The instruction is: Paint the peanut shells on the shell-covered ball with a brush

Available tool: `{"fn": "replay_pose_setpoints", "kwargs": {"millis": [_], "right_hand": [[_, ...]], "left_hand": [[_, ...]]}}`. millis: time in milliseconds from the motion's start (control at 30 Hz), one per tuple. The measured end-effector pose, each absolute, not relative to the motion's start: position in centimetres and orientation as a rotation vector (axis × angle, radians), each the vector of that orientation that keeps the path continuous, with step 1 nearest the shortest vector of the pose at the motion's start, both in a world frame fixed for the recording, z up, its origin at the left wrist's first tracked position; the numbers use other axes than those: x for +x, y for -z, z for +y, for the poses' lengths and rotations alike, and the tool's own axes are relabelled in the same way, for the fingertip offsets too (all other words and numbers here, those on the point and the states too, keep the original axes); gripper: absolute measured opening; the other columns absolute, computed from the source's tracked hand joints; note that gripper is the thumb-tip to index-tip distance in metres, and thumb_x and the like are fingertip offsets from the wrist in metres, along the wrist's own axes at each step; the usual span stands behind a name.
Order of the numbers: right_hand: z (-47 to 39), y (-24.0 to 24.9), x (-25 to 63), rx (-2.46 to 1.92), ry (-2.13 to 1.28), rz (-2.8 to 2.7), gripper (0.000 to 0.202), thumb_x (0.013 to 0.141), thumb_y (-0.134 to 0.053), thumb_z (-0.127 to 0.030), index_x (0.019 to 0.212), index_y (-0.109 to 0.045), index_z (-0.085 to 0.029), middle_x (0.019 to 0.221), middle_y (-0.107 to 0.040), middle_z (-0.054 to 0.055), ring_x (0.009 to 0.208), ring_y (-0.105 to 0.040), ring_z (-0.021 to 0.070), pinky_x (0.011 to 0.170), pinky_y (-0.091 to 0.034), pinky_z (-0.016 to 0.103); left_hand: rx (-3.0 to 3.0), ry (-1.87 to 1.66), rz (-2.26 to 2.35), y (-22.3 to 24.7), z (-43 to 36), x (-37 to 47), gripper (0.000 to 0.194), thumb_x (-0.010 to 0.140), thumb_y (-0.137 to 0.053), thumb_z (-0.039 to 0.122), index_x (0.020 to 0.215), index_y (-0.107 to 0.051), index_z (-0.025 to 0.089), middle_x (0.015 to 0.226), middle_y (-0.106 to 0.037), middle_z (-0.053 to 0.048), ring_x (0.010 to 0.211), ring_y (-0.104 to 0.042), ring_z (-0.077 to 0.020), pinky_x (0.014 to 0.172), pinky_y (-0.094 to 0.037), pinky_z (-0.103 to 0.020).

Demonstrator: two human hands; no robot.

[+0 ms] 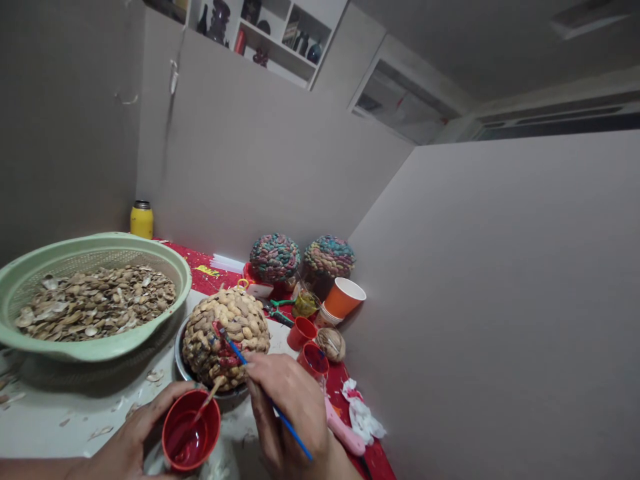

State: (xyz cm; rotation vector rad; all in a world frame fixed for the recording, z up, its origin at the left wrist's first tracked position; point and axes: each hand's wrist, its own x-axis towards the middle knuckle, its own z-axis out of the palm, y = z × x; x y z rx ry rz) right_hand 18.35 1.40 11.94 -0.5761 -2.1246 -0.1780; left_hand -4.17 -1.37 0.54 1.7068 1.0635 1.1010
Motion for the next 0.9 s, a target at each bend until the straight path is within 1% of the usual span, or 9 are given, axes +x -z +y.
{"fn": "replay_pose_setpoints", "kwargs": {"millis": [133, 233, 400, 533, 600, 733, 800, 900], "right_hand": [[0.5, -11.5, 19.6, -0.615, 0.219, -2.134, 0.037, 0.088, -0.058, 0.001, 0.119, -0.066, -0.018, 0.1, -0.081, 0.012, 0.09, -0.08, 0.0228, 0.078, -0.067, 0.033], [0.5, -11.4, 19.8, -0.534, 0.264, -2.14, 0.038, 0.088, -0.058, -0.002, 0.121, -0.066, -0.019, 0.099, -0.082, 0.011, 0.087, -0.081, 0.0231, 0.074, -0.068, 0.032], [1.0, -12.0, 18.3, -0.566, 0.201, -2.119, 0.041, 0.087, -0.058, 0.004, 0.122, -0.064, -0.016, 0.104, -0.081, 0.013, 0.097, -0.079, 0.0218, 0.084, -0.066, 0.033], [1.5, -12.5, 17.3, -0.574, 0.219, -2.147, 0.04, 0.088, -0.059, 0.003, 0.122, -0.064, -0.017, 0.104, -0.08, 0.013, 0.097, -0.079, 0.0223, 0.083, -0.066, 0.035], [1.7, -12.5, 17.4, -0.566, 0.222, -2.167, 0.039, 0.088, -0.059, 0.003, 0.121, -0.065, -0.017, 0.104, -0.081, 0.013, 0.097, -0.079, 0.0222, 0.084, -0.066, 0.035], [1.7, -11.9, 18.6, -0.513, 0.248, -2.188, 0.037, 0.089, -0.058, 0.002, 0.121, -0.066, -0.015, 0.105, -0.082, 0.015, 0.099, -0.08, 0.0231, 0.083, -0.067, 0.033], [1.5, -11.4, 19.4, -0.506, 0.269, -2.222, 0.035, 0.091, -0.057, -0.002, 0.123, -0.065, -0.016, 0.105, -0.082, 0.014, 0.095, -0.081, 0.0227, 0.079, -0.067, 0.032], [1.2, -10.7, 20.0, -0.54, 0.295, -2.175, 0.029, 0.097, -0.056, -0.009, 0.122, -0.066, -0.019, 0.104, -0.083, 0.014, 0.091, -0.081, 0.0226, 0.075, -0.067, 0.032]], "left_hand": [[1.693, -1.061, 1.057, 0.1, -1.4, -4.2, 0.072, 0.062, -0.082, 0.017, 0.13, -0.061, 0.026, 0.127, -0.078, -0.008, 0.113, -0.074, -0.0296, 0.103, -0.057, -0.037], [1.707, -1.047, 1.085, 0.5, -1.5, -4.1, 0.072, 0.061, -0.084, 0.017, 0.129, -0.061, 0.025, 0.128, -0.078, -0.008, 0.115, -0.074, -0.0295, 0.104, -0.056, -0.037], [1.74, -1.111, 1.061, -0.3, -1.4, -4.1, 0.072, 0.061, -0.084, 0.014, 0.129, -0.061, 0.027, 0.123, -0.08, -0.004, 0.109, -0.076, -0.0263, 0.101, -0.058, -0.031], [1.773, -1.158, 1.012, -0.7, -1.3, -4.2, 0.067, 0.063, -0.085, 0.015, 0.125, -0.064, 0.028, 0.117, -0.082, -0.002, 0.104, -0.078, -0.0246, 0.096, -0.06, -0.027], [1.782, -1.155, 1.035, -0.4, -1.3, -4.3, 0.066, 0.062, -0.086, 0.017, 0.124, -0.065, 0.027, 0.119, -0.081, -0.003, 0.105, -0.078, -0.026, 0.097, -0.06, -0.03], [1.775, -1.084, 1.083, 0.4, -1.3, -4.4, 0.07, 0.063, -0.088, 0.022, 0.129, -0.064, 0.026, 0.129, -0.078, -0.008, 0.115, -0.075, -0.0308, 0.105, -0.057, -0.036], [1.772, -1.056, 1.085, 0.7, -1.3, -4.4, 0.07, 0.064, -0.089, 0.024, 0.13, -0.064, 0.026, 0.131, -0.077, -0.01, 0.116, -0.074, -0.0313, 0.105, -0.057, -0.037], [1.777, -1.068, 1.101, 0.8, -1.4, -4.4, 0.074, 0.061, -0.089, 0.021, 0.13, -0.064, 0.026, 0.131, -0.077, -0.01, 0.117, -0.074, -0.0313, 0.106, -0.057, -0.037]]}}
